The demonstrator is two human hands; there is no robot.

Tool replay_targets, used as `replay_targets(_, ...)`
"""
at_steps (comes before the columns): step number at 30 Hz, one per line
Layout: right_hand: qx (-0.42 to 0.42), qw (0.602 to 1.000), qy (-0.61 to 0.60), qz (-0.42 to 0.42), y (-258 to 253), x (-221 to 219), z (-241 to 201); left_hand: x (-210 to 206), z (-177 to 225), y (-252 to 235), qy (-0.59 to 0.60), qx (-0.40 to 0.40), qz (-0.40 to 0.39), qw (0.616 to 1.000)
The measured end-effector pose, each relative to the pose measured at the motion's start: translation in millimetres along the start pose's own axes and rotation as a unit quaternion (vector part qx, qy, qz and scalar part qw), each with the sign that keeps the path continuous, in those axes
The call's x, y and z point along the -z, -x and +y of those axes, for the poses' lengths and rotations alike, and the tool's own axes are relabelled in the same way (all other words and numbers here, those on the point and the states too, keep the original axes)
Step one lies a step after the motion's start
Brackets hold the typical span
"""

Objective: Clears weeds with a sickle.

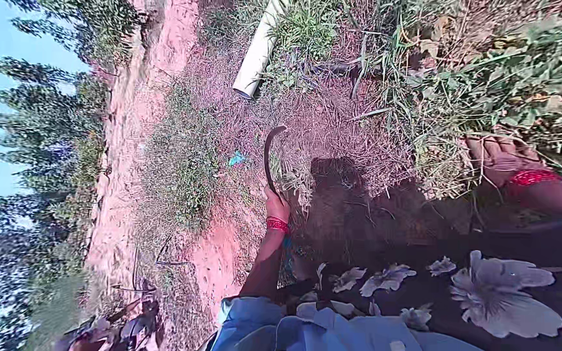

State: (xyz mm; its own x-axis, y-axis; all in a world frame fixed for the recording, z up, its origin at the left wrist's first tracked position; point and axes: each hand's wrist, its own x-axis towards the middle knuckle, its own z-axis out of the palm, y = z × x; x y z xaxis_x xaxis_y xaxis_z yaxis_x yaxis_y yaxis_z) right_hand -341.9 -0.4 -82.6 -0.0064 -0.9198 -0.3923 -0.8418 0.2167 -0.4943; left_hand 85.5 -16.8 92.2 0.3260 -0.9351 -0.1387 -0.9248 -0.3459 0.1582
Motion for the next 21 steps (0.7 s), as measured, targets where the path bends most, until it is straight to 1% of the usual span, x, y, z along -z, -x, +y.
replay_targets(1,0.015,1.000,0.003,0.016,-4,-12,11,8,19,-28,-0.006,0.009,0.003,1.000)
replay_targets(3,0.003,0.999,0.030,-0.018,-7,-10,13,16,50,-88,0.000,0.045,0.000,0.999)
replay_targets(5,-0.008,0.999,0.030,-0.022,-9,-10,13,12,67,-143,0.025,0.068,0.001,0.997)
replay_targets(7,-0.020,0.999,0.026,-0.038,-8,-3,7,-3,75,-175,0.057,0.077,-0.011,0.995)
replay_targets(8,-0.027,0.998,0.026,-0.047,-6,1,3,-13,75,-178,0.069,0.077,-0.022,0.994)
replay_targets(10,-0.032,0.998,0.029,-0.052,-1,4,0,-30,65,-152,0.079,0.070,-0.042,0.994)
replay_targets(11,-0.031,0.998,0.028,-0.047,-1,5,0,-32,59,-130,0.063,0.067,-0.063,0.994)
replay_targets(13,-0.029,0.998,0.018,-0.043,2,10,-6,-35,33,-81,0.044,0.065,-0.098,0.992)
replay_targets(15,-0.056,0.993,0.011,-0.103,9,39,-31,-33,3,-21,0.044,0.075,-0.144,0.986)
replay_targets(17,-0.072,0.990,-0.021,-0.119,16,58,-50,-22,-13,30,-0.003,0.109,-0.201,0.973)
replay_targets(18,-0.071,0.990,-0.024,-0.118,17,60,-51,-13,-15,42,-0.038,0.125,-0.225,0.966)
replay_targets(19,-0.066,0.991,-0.019,-0.118,18,60,-50,-4,-15,46,-0.051,0.127,-0.227,0.964)
replay_targets(20,-0.064,0.991,-0.017,-0.114,18,58,-49,3,-17,42,-0.039,0.112,-0.199,0.973)
replay_targets(21,-0.069,0.992,-0.036,-0.098,18,55,-47,4,-21,29,-0.011,0.079,-0.151,0.985)
